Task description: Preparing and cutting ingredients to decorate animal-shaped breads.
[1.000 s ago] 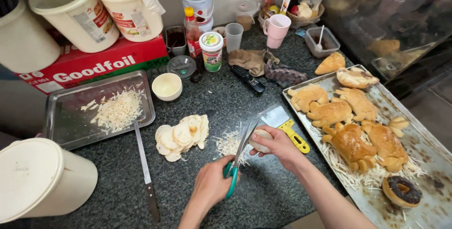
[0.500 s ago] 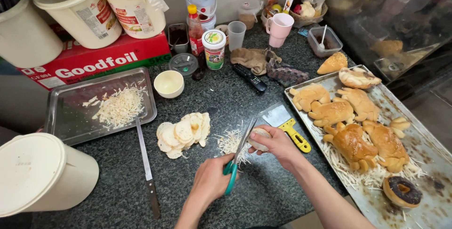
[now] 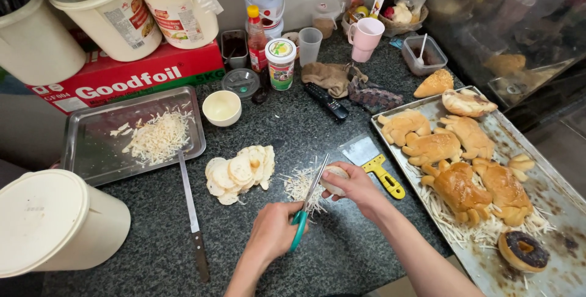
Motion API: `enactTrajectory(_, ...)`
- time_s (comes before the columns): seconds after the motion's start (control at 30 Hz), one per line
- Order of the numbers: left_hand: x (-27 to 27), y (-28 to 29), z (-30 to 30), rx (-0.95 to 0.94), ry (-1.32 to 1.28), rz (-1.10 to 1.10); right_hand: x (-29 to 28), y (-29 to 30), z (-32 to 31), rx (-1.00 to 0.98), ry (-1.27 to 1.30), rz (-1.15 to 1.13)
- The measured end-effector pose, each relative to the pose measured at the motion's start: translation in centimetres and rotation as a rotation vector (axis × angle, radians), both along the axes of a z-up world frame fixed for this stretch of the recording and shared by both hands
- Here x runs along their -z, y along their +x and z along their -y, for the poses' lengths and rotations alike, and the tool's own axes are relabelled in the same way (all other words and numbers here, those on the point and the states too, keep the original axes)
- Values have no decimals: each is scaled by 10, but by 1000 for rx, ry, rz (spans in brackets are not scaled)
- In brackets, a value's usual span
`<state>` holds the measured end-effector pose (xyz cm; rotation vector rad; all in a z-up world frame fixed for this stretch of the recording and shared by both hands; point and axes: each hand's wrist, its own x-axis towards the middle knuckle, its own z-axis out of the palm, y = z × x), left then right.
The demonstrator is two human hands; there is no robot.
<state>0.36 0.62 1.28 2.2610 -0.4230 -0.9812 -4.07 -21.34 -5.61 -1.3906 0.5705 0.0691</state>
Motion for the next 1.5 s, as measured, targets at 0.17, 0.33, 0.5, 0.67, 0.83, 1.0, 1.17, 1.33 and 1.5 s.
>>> enactTrajectory(0.17, 28, 3, -4, 18, -5, 75, 3, -1, 2, 42, 15, 0)
enactTrajectory(0.33, 37, 1, -5, 80, 62, 117, 2, -6, 3, 37, 10, 25)
enactTrajectory(0.5, 22, -2, -1, 82, 57, 62, 2, -7, 2, -44, -11, 67)
enactTrajectory(0.67, 15, -2, -3, 70, 35, 54, -3, -7, -2, -38, -14, 52)
enactTrajectory(0.83, 12, -4, -5, 74, -7, 86, -5, -7, -2, -37, -14, 42)
enactTrajectory(1.0, 12, -5, -5, 53, -42, 78, -2, -6, -1, -34, -12, 45)
enactTrajectory(1.17, 21, -4, -7, 50, -93, 83, 11, -3, 0, -39, -15, 33)
enactTrajectory(1.33, 26, -2, -10, 59, -78, 73, 18, -3, -3, -16, -17, -54)
enactTrajectory(1.5, 30, -1, -8, 49, 97, 158, 16, -7, 0, 101, 9, -78)
